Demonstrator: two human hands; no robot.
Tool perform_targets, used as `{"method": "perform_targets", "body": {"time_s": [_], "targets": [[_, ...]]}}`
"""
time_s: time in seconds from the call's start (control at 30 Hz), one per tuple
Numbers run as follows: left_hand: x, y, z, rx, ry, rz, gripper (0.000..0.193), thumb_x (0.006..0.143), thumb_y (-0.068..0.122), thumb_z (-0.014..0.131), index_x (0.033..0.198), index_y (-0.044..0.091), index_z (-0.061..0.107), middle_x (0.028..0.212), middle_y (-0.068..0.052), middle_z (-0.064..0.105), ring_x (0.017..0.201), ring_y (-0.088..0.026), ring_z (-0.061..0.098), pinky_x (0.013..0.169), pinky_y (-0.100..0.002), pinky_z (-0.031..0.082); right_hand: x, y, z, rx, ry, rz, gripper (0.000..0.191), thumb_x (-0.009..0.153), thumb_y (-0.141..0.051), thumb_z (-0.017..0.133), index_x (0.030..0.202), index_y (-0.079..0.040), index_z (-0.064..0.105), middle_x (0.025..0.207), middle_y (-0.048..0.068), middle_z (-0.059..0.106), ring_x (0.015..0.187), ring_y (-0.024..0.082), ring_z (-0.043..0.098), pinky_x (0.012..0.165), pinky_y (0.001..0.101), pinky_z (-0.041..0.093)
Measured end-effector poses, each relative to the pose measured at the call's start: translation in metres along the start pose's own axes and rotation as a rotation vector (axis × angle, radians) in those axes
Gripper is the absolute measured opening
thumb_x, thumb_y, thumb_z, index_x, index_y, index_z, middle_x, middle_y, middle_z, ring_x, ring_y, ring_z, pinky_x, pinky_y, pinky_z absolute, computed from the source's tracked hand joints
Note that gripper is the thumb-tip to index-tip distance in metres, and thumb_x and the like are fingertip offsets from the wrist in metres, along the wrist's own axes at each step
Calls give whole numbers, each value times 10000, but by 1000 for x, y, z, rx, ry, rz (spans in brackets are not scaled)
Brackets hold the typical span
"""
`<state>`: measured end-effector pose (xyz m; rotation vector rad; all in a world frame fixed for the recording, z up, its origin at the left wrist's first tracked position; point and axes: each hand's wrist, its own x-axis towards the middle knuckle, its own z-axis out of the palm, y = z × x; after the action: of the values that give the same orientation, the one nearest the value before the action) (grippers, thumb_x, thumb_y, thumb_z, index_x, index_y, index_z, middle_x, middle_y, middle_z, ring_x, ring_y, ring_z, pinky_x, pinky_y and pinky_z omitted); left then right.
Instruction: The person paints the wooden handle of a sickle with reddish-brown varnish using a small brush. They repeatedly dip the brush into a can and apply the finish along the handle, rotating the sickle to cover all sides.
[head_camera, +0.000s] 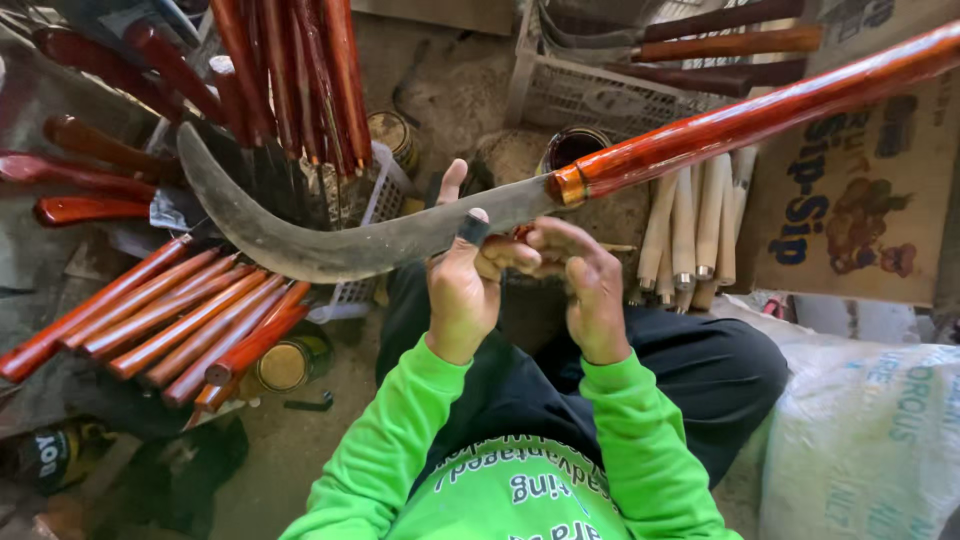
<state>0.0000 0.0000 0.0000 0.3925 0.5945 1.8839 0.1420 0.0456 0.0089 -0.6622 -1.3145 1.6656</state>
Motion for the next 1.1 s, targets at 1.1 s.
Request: {"method": "perform_targets", "body": {"time_s": [1.1], "targets": [[29, 7, 7, -401, -37, 135, 487, 1164, 104, 590, 1592, 57, 361, 952, 18, 589, 820, -49, 557, 746, -211, 475, 58, -4, 78, 57, 102, -12, 275, 1105, -81, 597, 836, -36, 572, 709, -23, 503, 576, 30, 368, 535, 190, 297]]}}
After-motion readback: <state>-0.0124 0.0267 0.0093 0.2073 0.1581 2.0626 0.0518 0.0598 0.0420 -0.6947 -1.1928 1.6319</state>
